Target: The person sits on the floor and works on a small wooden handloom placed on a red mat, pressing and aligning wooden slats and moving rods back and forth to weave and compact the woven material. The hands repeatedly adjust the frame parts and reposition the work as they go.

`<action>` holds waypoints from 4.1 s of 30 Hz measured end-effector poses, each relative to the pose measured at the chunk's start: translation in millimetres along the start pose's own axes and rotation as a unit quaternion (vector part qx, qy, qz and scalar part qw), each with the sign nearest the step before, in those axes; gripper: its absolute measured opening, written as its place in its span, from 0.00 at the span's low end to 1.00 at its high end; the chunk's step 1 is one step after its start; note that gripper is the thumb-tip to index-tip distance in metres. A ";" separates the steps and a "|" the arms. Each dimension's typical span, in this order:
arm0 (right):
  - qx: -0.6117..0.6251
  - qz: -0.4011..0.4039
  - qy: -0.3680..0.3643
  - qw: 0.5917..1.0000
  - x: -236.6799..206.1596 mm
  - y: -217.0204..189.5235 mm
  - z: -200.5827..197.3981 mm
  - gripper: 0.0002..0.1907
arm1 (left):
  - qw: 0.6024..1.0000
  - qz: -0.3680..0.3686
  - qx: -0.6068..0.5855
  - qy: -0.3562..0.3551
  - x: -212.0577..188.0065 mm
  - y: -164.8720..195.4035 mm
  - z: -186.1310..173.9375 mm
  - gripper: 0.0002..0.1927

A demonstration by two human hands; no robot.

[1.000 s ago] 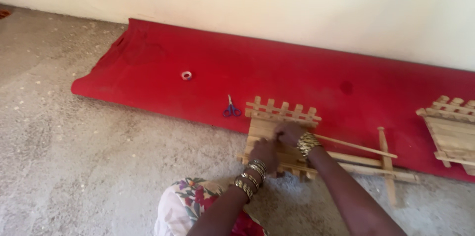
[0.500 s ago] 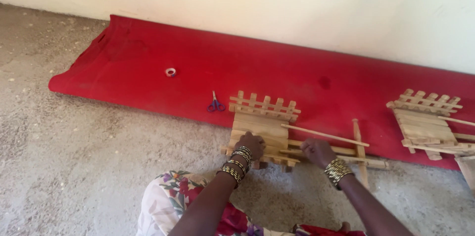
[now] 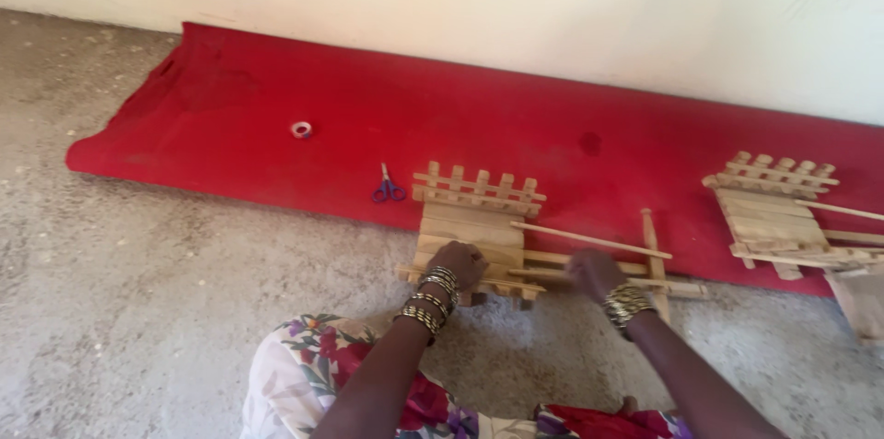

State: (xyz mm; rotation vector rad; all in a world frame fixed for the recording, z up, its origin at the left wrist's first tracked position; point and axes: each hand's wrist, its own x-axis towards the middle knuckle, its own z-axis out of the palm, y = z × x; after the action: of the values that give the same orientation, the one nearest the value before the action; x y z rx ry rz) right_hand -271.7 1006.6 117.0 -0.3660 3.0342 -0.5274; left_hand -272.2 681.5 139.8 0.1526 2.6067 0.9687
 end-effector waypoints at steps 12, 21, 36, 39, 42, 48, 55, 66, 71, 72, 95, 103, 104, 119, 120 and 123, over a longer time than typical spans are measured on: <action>-0.089 0.155 0.009 0.984 -32.4 34.3 -18.5 0.14 | 1.000 -0.010 0.007 0.019 -6.5 13.5 3.0 0.15; -0.089 0.128 -0.086 0.984 -12.6 7.7 -1.2 0.18 | 1.000 -0.004 -0.009 0.005 3.8 2.3 9.5 0.16; 0.073 0.102 -0.003 0.992 65.0 -59.9 18.1 0.11 | 0.979 -0.067 -0.011 0.190 18.4 -33.1 -4.3 0.22; 0.033 0.146 -0.067 0.987 88.0 -104.4 32.0 0.11 | 0.984 -0.118 -0.001 0.134 21.8 -39.3 -20.1 0.24; 0.064 0.050 -0.060 0.995 103.3 -134.1 47.8 0.08 | 0.986 -0.139 0.007 0.094 26.3 -55.3 -29.9 0.26; -0.003 -0.015 0.000 1.000 120.1 -149.1 55.5 0.05 | 0.986 -0.116 -0.041 0.108 24.9 -72.6 -36.5 0.29; -0.049 0.029 0.128 0.990 150.5 -177.9 55.5 0.10 | 0.988 -0.095 0.018 0.123 12.0 -56.8 -48.8 0.37; 0.197 -0.156 -0.042 0.967 171.8 -241.5 64.9 0.03 | 0.962 -0.147 -0.129 0.189 -1.3 -41.8 -66.4 0.46; 0.222 -0.127 -0.196 0.947 136.9 -235.1 27.6 0.09 | 0.957 -0.143 -0.128 0.217 -6.8 -38.1 -64.2 0.39; 0.189 -0.097 -0.222 0.952 125.5 -229.5 20.9 0.10 | 0.963 -0.118 -0.109 0.214 -7.2 -39.6 -60.8 0.33; 0.030 -0.191 -0.082 0.978 108.1 -162.2 28.9 0.07 | 0.984 -0.015 -0.018 0.178 -3.3 -51.1 -40.5 0.16; 0.004 -0.009 -0.028 1.000 96.8 -158.3 36.9 0.04 | 0.979 -0.031 -0.021 0.200 1.1 -50.0 -37.6 0.16; -0.006 -0.033 -0.041 0.999 99.7 -167.2 42.7 0.04 | 0.980 -0.039 -0.020 0.196 0.7 -50.0 -37.9 0.16; -0.113 -0.002 -0.064 0.992 106.8 -172.1 45.6 0.06 | 0.992 0.030 0.086 0.092 7.6 -52.0 -45.5 0.21; -0.126 -0.019 -0.055 0.990 107.8 -175.0 45.8 0.06 | 0.993 0.034 0.075 0.081 10.8 -53.6 -43.9 0.21; -0.080 -0.072 -0.050 0.993 118.3 -186.3 48.6 0.08 | 0.995 0.058 0.036 0.067 31.8 -59.4 -45.4 0.19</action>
State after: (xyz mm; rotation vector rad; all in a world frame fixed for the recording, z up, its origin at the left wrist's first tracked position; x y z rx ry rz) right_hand -341.1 792.2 134.2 -0.6023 2.9761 -0.2634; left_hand -317.0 615.6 123.8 0.2689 2.7828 0.9549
